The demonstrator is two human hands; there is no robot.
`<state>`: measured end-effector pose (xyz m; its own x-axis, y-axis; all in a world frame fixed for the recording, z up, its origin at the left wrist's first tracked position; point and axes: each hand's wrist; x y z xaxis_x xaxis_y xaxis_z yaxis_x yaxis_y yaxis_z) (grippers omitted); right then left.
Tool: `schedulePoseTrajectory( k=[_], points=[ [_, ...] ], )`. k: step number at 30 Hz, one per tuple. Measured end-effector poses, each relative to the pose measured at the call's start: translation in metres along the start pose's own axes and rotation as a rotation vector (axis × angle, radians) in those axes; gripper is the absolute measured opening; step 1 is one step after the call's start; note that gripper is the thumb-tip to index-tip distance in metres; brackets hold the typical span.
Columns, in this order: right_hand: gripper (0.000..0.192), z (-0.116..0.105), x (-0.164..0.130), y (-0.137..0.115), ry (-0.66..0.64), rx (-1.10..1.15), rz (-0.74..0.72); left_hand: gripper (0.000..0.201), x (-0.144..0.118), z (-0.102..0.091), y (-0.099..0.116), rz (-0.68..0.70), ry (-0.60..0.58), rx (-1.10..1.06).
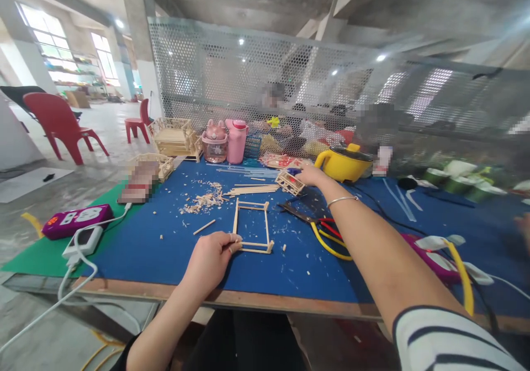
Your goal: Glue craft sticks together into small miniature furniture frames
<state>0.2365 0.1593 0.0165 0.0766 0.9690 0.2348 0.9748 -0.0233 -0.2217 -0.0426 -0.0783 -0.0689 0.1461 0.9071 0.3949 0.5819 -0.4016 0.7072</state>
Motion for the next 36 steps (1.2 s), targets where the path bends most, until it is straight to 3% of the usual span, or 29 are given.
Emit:
schedulePoseTrajectory(
  k=[7, 11, 13, 14, 17, 20, 27, 36],
  points=[
    [0.024, -0.018, -0.028, -0.004, 0.185, 0.446, 0.069, 0.019, -0.001, 0.0, 0.001, -0.006, 0.008, 0.017],
    [0.038, -0.043, -0.07, -0.01, 0.139, 0.639, 0.105, 0.019, 0.0, 0.0, 0.001, -0.008, 0.006, 0.041],
    [0.035, -0.061, -0.105, -0.011, 0.005, 0.667, 0.07, 0.02, 0.0, 0.0, 0.001, -0.002, -0.001, 0.056],
    [0.034, -0.071, -0.124, -0.011, -0.228, 0.674, -0.012, 0.02, -0.001, 0.0, 0.001, 0.006, -0.005, 0.064],
    [0.036, -0.099, -0.176, -0.016, -0.661, 0.532, -0.168, 0.02, -0.002, 0.0, 0.001, 0.034, -0.015, 0.088],
    [0.036, -0.116, -0.204, -0.029, -0.763, 0.374, -0.236, 0.02, -0.002, -0.001, 0.0, 0.038, -0.008, 0.096],
    [0.044, -0.115, -0.19, -0.057, -0.67, 0.156, -0.218, 0.019, -0.002, -0.002, 0.0, 0.034, -0.008, 0.098],
    [0.049, -0.103, -0.161, -0.073, -0.784, 0.049, -0.187, 0.018, -0.001, -0.002, 0.002, -0.012, -0.016, 0.099]
  ],
)
Point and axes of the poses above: each hand's wrist, its own x-axis towards the middle knuckle, its own z-axis out of the palm, y = z × x, and after that the axes turned 6 degrees about z, right-handed
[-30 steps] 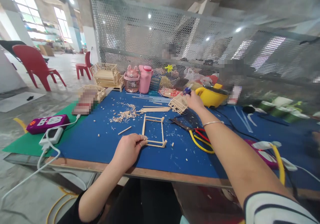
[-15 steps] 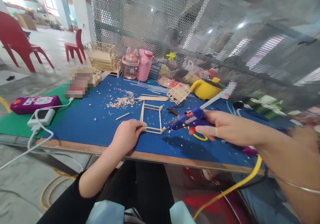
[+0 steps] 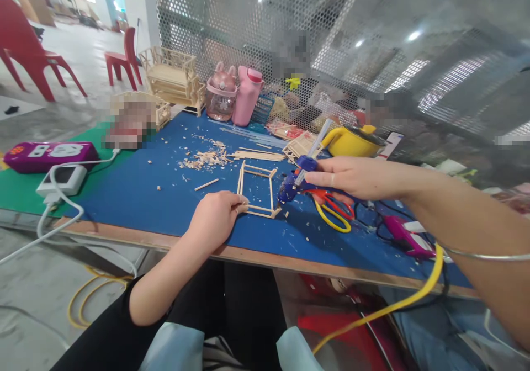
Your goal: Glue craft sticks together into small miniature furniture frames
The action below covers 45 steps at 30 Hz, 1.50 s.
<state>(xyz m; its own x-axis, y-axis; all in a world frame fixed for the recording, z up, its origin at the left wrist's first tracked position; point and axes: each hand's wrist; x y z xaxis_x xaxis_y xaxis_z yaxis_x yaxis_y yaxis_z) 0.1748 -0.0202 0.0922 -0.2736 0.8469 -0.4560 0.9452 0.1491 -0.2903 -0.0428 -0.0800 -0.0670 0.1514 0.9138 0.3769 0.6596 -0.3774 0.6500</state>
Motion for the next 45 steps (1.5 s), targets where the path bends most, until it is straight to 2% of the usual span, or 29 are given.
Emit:
schedulePoseTrajectory(
  k=[6, 12, 19, 25, 28, 34, 39, 45],
  points=[
    [0.043, -0.003, 0.011, 0.005, -0.033, -0.022, -0.143, 0.017, 0.0, 0.0, 0.0, 0.0, 0.007, 0.018],
    [0.051, -0.002, 0.013, 0.006, -0.037, -0.034, 0.021, 0.016, 0.001, 0.001, 0.0, -0.004, 0.005, 0.003],
    [0.05, 0.002, 0.009, 0.002, -0.048, -0.028, -0.02, 0.016, 0.0, 0.003, -0.004, 0.024, 0.026, -0.016],
    [0.054, 0.0, 0.008, 0.007, -0.063, 0.036, 0.056, 0.016, 0.0, 0.003, -0.004, 0.002, 0.025, -0.023],
    [0.056, -0.001, 0.008, 0.013, -0.056, 0.066, 0.045, 0.016, 0.0, 0.002, -0.003, -0.011, 0.024, -0.032],
    [0.052, 0.004, 0.005, 0.028, -0.022, 0.309, -0.089, 0.015, 0.0, 0.0, 0.0, -0.049, 0.003, -0.049],
    [0.04, 0.019, 0.007, 0.039, -0.138, 0.508, -0.258, 0.016, 0.0, -0.003, 0.004, -0.068, -0.014, -0.078],
    [0.031, 0.04, 0.025, 0.053, -0.133, 0.625, -0.463, 0.015, 0.001, -0.003, 0.005, -0.091, -0.011, -0.102]
  ],
)
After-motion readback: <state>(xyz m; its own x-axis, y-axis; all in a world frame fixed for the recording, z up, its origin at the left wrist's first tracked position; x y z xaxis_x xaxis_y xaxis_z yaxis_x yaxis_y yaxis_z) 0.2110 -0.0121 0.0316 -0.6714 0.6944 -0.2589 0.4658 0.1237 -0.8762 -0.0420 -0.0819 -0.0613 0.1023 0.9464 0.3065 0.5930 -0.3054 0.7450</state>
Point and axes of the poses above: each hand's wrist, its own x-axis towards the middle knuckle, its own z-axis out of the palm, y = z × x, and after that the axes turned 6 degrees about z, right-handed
